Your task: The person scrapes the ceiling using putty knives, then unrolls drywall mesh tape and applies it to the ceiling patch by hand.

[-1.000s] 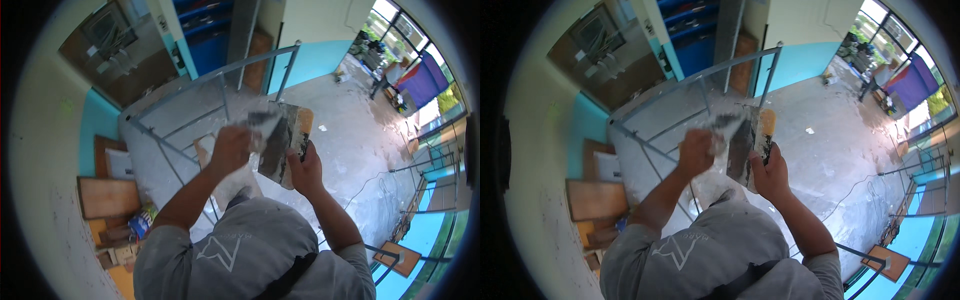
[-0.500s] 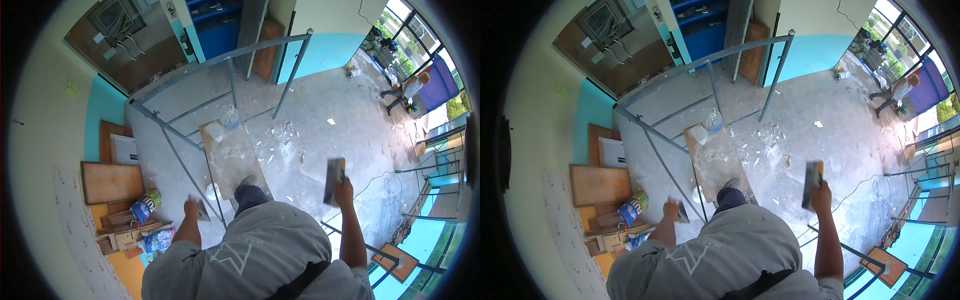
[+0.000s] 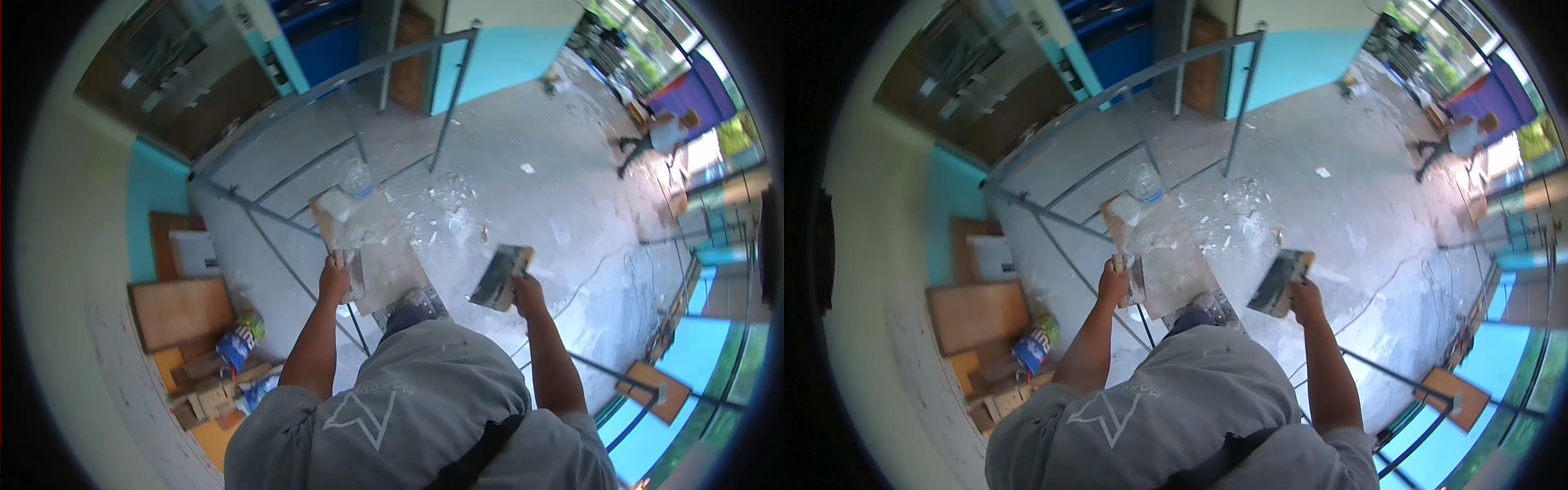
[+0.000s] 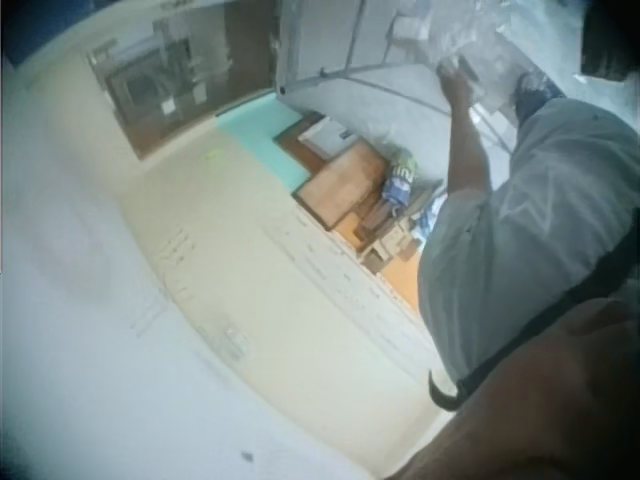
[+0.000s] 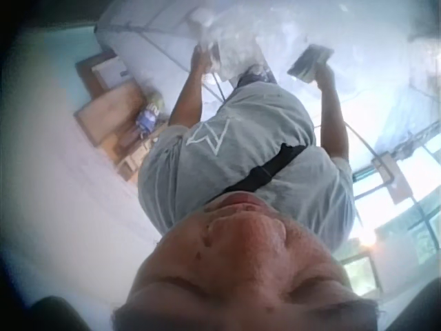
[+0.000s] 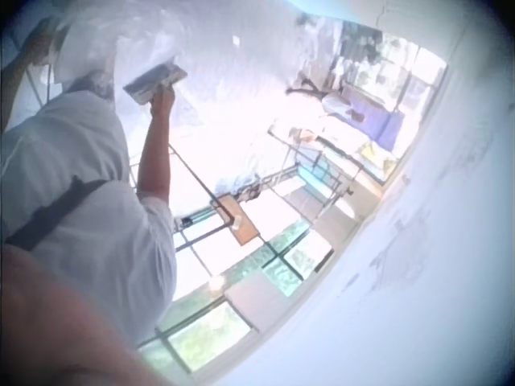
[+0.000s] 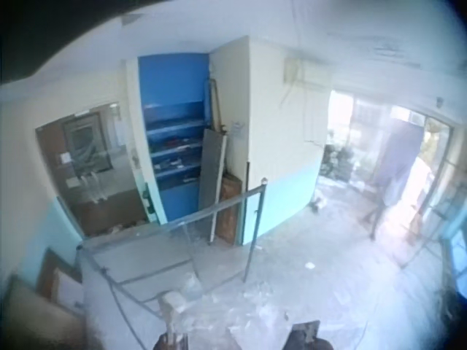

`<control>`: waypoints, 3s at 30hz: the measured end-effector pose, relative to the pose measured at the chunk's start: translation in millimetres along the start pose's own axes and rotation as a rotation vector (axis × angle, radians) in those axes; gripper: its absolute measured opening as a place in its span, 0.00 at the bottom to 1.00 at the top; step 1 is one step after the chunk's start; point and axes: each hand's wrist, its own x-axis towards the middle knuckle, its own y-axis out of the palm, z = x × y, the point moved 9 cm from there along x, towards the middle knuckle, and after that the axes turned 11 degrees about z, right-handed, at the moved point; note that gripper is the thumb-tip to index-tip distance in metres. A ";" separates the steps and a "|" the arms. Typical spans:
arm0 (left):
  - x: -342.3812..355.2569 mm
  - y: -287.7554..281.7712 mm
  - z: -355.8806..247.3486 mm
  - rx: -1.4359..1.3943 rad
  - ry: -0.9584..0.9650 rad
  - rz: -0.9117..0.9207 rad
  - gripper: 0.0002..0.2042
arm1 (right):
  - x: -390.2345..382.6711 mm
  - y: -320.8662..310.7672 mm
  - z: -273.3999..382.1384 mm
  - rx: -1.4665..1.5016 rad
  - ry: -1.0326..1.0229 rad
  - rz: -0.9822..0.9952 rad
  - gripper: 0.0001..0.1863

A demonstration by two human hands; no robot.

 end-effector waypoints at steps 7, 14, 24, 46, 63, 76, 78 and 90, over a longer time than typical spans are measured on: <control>15.8 5.2 24.5 0.130 -0.096 0.158 0.26 | 12.3 19.4 -4.9 0.080 0.036 -0.018 0.18; 6.6 -8.5 66.3 0.217 -0.147 0.144 0.26 | 26.9 73.6 -58.9 0.173 0.216 0.056 0.16; -107.4 -24.1 171.5 0.154 -0.246 0.037 0.27 | 63.0 185.7 -141.2 0.101 0.380 0.337 0.20; 48.3 19.7 89.8 0.430 0.324 0.421 0.23 | -96.5 -107.0 -254.0 0.118 0.438 -0.282 0.26; 50.0 240.2 -236.8 -0.227 0.105 0.847 0.16 | -322.3 -122.8 -427.6 0.690 0.248 -0.976 0.21; -500.9 533.9 -419.5 -0.190 0.779 1.868 0.09 | -385.0 -247.0 -174.7 -0.079 -0.342 -1.077 0.33; -599.6 561.2 -416.7 -0.058 0.967 1.969 0.10 | -405.9 -304.2 -202.6 0.071 -0.477 -1.178 0.30; -785.2 837.4 -494.2 0.773 1.777 1.266 0.35 | -658.1 -522.8 -434.2 0.693 -0.616 -1.649 0.24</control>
